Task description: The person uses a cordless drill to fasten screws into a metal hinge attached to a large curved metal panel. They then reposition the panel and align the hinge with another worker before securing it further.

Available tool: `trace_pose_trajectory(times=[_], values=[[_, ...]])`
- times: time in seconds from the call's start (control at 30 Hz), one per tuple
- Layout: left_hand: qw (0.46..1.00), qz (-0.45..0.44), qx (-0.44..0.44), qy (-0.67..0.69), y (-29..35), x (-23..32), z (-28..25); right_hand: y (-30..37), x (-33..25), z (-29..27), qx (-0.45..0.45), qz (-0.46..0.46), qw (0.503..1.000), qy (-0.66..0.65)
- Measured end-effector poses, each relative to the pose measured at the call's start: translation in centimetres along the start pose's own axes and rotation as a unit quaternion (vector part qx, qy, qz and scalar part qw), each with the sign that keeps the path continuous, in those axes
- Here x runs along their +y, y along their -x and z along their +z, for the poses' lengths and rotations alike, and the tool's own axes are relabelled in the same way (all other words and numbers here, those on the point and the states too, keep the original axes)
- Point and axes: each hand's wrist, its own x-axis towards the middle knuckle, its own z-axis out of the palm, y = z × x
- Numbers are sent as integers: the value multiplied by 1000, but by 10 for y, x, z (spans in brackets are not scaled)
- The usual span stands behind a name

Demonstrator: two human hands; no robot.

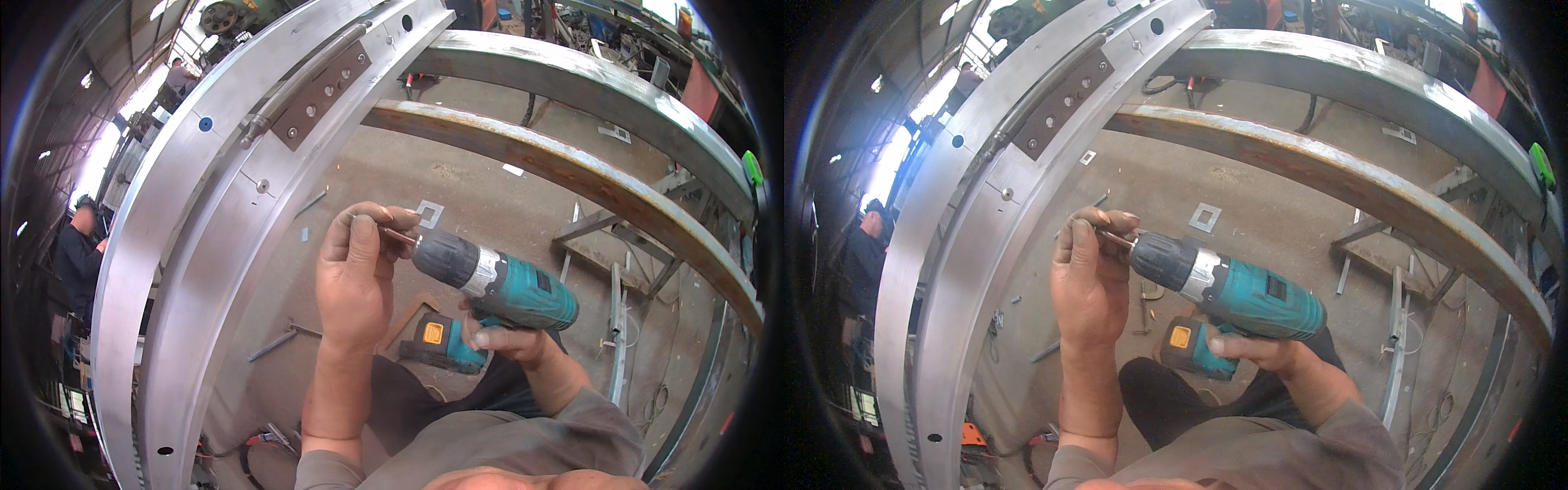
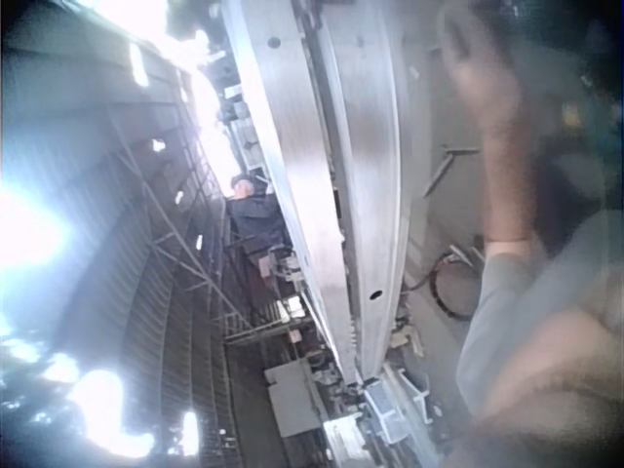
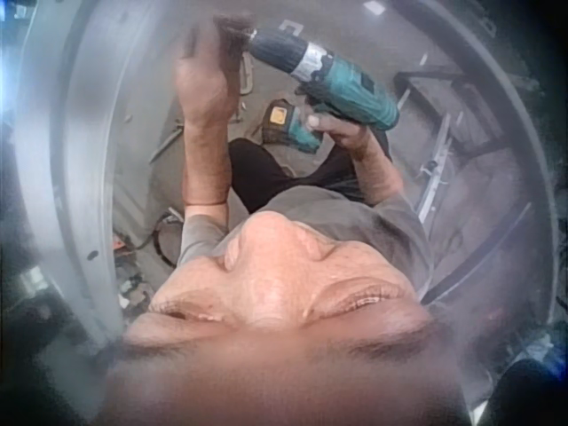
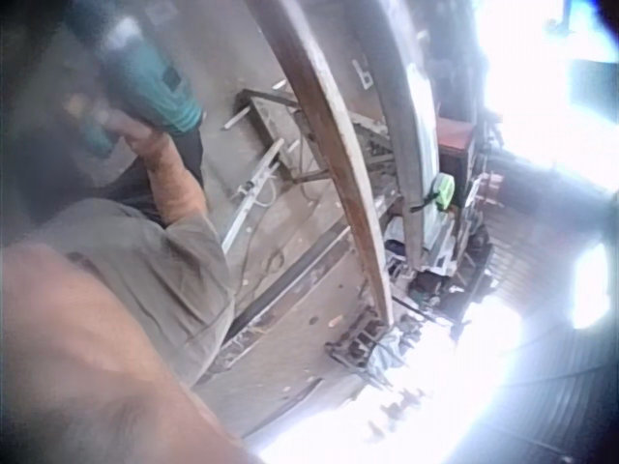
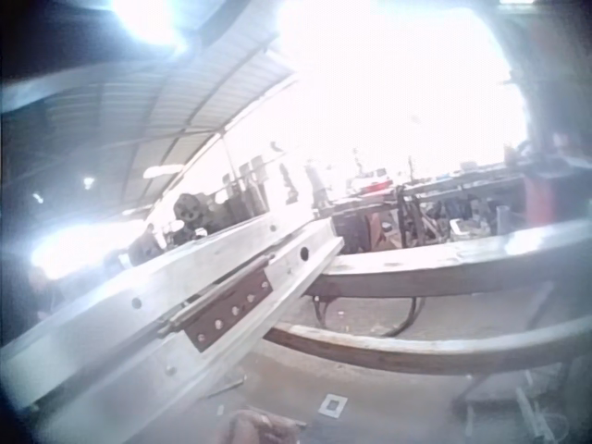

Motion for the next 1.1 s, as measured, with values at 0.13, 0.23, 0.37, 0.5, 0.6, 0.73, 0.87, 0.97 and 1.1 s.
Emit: trace_pose_trajectory(times=[0.13, 0.23, 0.37, 0.5, 0.6, 0.73, 0.87, 0.97, 1.1], values=[[999, -13, 21, -47, -9, 7, 10, -7, -21, 6, 25, 27, 999, 33], [985, 18, 47, -163, -15, 18, 16, -19, -41, 12, 24, -15, 996, 83], [587, 360, 106, -717, -41, 61, 6, -40, -75, 21, 101, 5, 987, 121], [305, 340, 123, -881, -60, 90, -4, -68, -101, 26, 134, -11, 969, 206], [297, 297, 136, -897, -63, 91, -3, -82, -113, 30, 126, -31, 971, 201], [348, 259, 154, -888, -64, 88, -2, -88, -123, 33, 112, -15, 971, 208], [357, 260, 147, -885, -65, 88, -4, -92, -129, 35, 100, -10, 972, 211], [345, 236, 152, -896, -64, 87, -4, -93, -129, 36, 102, -12, 973, 209], [309, 239, 158, -907, -66, 85, -2, -94, -129, 36, 109, -9, 970, 217]])
